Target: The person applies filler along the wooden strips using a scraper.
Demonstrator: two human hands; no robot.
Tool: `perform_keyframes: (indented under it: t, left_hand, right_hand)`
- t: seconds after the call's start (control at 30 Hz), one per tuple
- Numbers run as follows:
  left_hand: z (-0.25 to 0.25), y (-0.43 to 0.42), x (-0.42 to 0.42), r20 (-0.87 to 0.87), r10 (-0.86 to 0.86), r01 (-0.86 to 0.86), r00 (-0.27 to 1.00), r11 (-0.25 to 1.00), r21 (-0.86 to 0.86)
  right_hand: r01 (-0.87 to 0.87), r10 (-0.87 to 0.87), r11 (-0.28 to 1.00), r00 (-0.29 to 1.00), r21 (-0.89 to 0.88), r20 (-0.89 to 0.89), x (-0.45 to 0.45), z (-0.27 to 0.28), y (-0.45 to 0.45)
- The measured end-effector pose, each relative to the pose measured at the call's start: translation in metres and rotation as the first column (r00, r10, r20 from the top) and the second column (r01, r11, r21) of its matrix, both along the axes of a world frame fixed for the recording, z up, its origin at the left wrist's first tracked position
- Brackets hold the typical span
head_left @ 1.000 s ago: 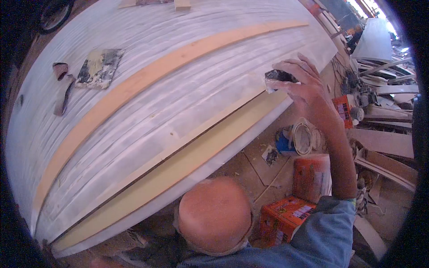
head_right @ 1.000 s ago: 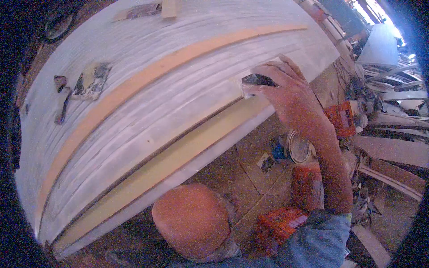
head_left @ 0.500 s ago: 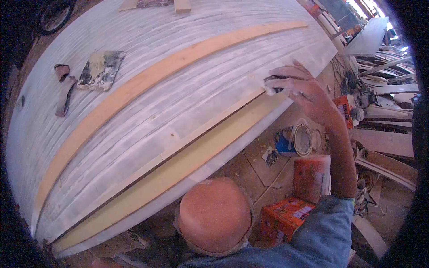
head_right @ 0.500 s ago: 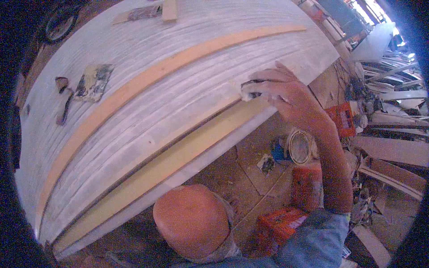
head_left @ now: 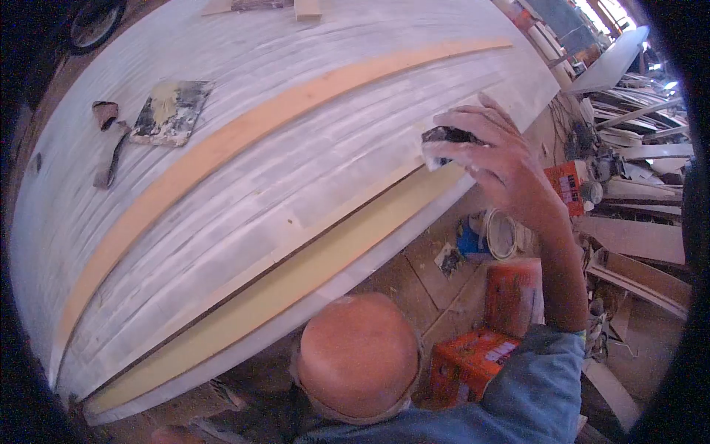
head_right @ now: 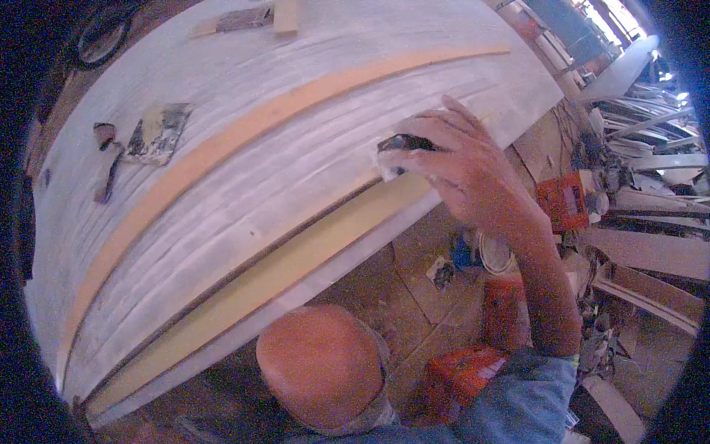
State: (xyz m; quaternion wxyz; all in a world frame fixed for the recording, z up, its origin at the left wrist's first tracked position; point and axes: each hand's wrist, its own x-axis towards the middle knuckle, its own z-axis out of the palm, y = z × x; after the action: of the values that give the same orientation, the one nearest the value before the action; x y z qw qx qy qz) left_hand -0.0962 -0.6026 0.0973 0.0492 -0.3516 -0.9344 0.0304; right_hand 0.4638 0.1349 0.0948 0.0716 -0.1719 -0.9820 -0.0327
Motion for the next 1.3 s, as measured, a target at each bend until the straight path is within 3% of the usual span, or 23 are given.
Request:
perform_keyframes:
  t: [0.07, 0.53, 0.67, 0.77, 0.83, 0.93, 0.97, 1.03, 1.13, 1.27, 1.3]
  left_hand:
    - [0.001, 0.002, 0.000, 0.002, 0.004, -0.004, 1.000, 1.000, 0.001]
    - [-0.001, 0.014, -0.006, 0.029, 0.015, -0.014, 0.999, 1.000, -0.018]
    - [-0.002, 0.018, -0.006, 0.035, 0.014, -0.013, 0.999, 1.000, -0.016]
    - [-0.001, 0.019, -0.005, 0.033, 0.017, -0.017, 0.999, 1.000, -0.011]
    - [-0.002, 0.018, -0.002, 0.032, 0.024, -0.024, 0.999, 1.000, -0.011]
    - [-0.005, 0.021, -0.003, 0.036, 0.018, -0.018, 0.999, 1.000, -0.010]
    - [-0.007, 0.022, -0.005, 0.038, 0.022, -0.022, 0.999, 1.000, -0.009]
    - [-0.008, 0.023, -0.008, 0.035, 0.015, -0.015, 0.999, 1.000, -0.006]
    - [-0.007, 0.021, -0.006, 0.033, 0.022, -0.022, 0.999, 1.000, -0.008]
    - [-0.008, 0.021, -0.007, 0.034, 0.027, -0.027, 0.999, 1.000, -0.005]
    - [-0.009, 0.021, -0.007, 0.037, 0.027, -0.027, 0.999, 1.000, 0.001]
  right_hand:
    - [-0.052, 0.052, 0.999, 0.999, -0.008, 0.012, 0.000, -0.001, -0.001]
    - [0.042, -0.044, 0.989, 0.999, 0.145, 0.012, 0.052, -0.019, 0.057]
    - [0.062, -0.060, 0.993, 0.998, 0.103, -0.025, 0.077, -0.025, 0.084]
    - [0.117, -0.118, 0.993, 0.992, -0.015, -0.052, 0.094, -0.021, 0.100]
    - [0.199, -0.353, 0.876, 0.886, -0.439, -0.302, 0.096, -0.011, 0.097]
    - [0.128, -0.284, 0.846, 0.930, -0.518, -0.235, 0.089, -0.006, 0.085]
    - [0.131, -0.287, 0.845, 0.929, -0.518, -0.233, 0.083, -0.005, 0.077]
    - [0.143, -0.154, 0.952, 0.988, -0.270, -0.020, 0.067, -0.005, 0.062]
    - [0.106, -0.094, 0.958, 0.994, -0.267, 0.057, 0.053, -0.010, 0.058]
    - [0.156, -0.154, 0.967, 0.988, -0.203, 0.026, 0.061, -0.019, 0.078]
    - [0.209, -0.206, 0.976, 0.977, -0.057, 0.046, 0.069, -0.021, 0.090]
